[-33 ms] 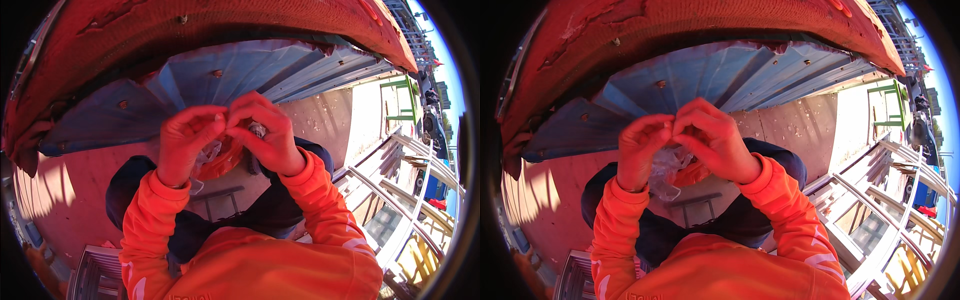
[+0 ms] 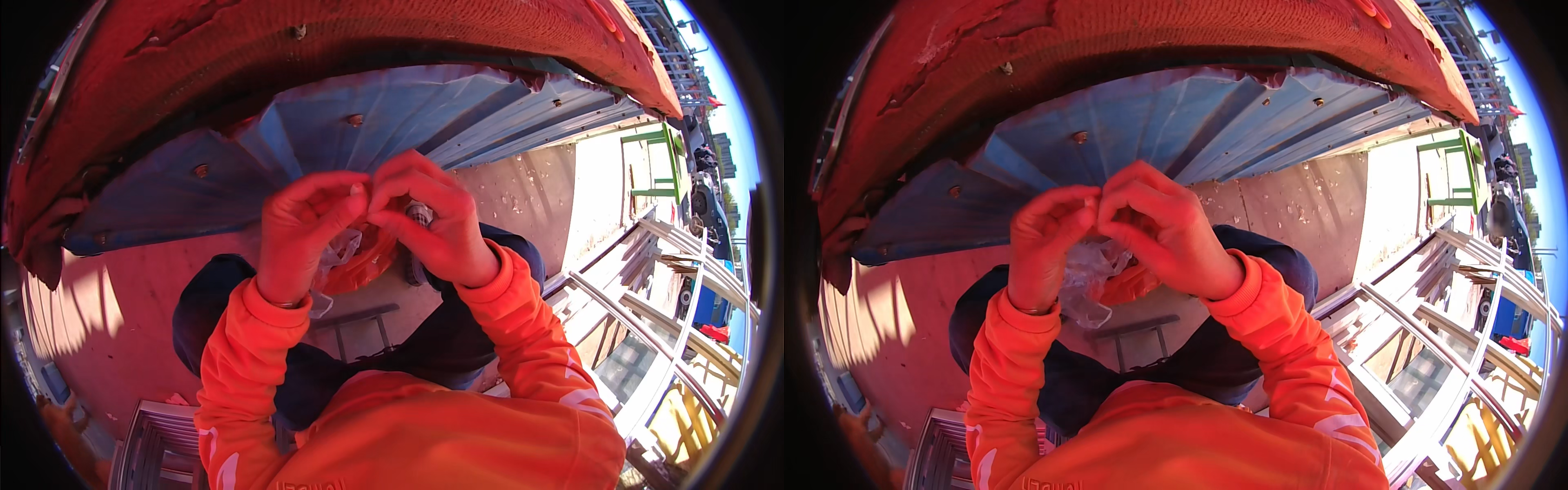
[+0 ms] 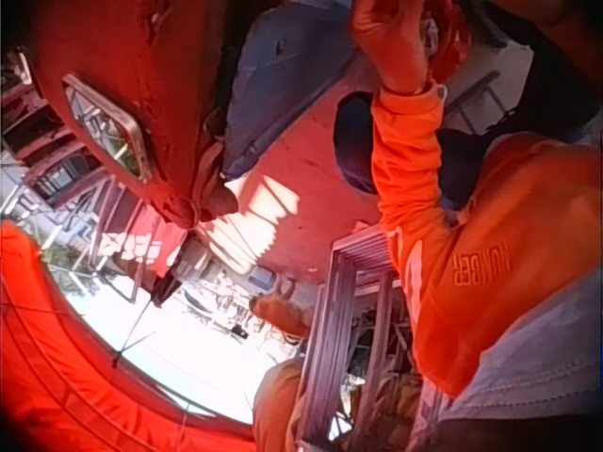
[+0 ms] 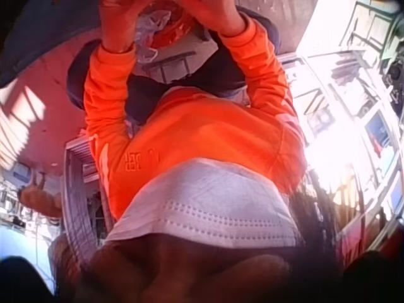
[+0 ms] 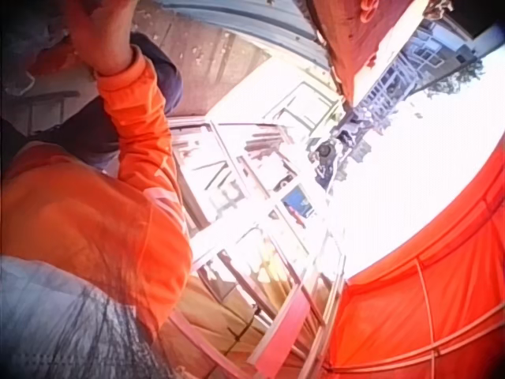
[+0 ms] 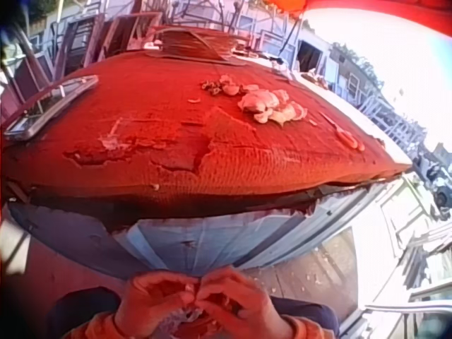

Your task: The person peels small white garlic cloves by hand, removing the outer skin and placing the peeled cloves on a red surface. The person occasionally uses a small pair of scissors to assist with peeling.

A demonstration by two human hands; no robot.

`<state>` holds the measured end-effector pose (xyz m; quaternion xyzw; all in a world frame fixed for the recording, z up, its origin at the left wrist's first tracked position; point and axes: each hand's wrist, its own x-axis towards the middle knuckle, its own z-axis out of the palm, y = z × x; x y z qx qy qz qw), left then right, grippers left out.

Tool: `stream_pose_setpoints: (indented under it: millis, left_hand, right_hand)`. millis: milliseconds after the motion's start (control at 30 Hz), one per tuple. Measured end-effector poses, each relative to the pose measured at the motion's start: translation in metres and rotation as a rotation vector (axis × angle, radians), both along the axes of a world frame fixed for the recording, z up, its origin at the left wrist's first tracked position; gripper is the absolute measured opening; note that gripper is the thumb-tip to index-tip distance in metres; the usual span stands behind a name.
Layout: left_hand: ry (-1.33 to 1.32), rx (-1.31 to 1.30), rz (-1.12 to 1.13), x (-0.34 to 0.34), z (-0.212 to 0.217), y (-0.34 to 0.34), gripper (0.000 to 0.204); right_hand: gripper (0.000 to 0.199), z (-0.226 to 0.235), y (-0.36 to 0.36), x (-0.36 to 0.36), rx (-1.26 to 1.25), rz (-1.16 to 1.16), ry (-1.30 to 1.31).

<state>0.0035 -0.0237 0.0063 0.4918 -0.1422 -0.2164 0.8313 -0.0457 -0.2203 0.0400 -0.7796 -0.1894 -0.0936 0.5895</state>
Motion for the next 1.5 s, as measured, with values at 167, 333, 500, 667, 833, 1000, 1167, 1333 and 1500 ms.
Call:
stream_pose_setpoints:
  millis: [167, 333, 500, 667, 833, 1000, 1167, 1333, 1500]
  left_hand:
    - [0.12, -0.039, 0.001, 0.004, 0.01, -0.003, 0.026]
    - [0.115, -0.048, -0.043, 0.004, 0.01, -0.001, 0.031]
    - [0.054, -0.041, -0.051, 0.003, 0.004, -0.001, 0.033]
    - [0.049, -0.068, -0.046, 0.002, -0.001, -0.001, 0.03]
    - [0.073, -0.074, -0.051, 0.002, 0.0, -0.001, 0.029]
    - [0.042, -0.07, -0.067, 0.003, -0.001, 0.0, 0.032]
    - [0.064, -0.071, -0.056, 0.001, 0.002, -0.002, 0.031]
    - [0.067, -0.077, -0.037, 0.0, 0.003, -0.002, 0.029]
    - [0.048, -0.07, -0.026, 0.0, -0.001, -0.002, 0.028]
  right_hand:
    - [0.014, 0.003, -0.002, -0.005, 0.184, 0.054, 0.194]
    - [0.019, -0.003, -0.003, 0.0, -0.023, -0.179, 0.009]
    - [0.026, -0.004, 0.006, 0.001, -0.032, -0.214, -0.044]
    - [0.027, -0.008, 0.007, 0.0, -0.05, -0.228, -0.068]
    - [0.025, -0.013, 0.004, 0.0, -0.032, -0.149, -0.076]
    - [0.024, -0.006, 0.008, 0.001, 0.016, -0.229, -0.027]
    - [0.024, -0.007, 0.006, -0.001, -0.044, -0.219, -0.062]
    - [0.024, -0.006, 0.007, -0.001, -0.03, -0.226, -0.05]
    - [0.027, -0.006, 0.01, 0.0, -0.045, -0.237, -0.078]
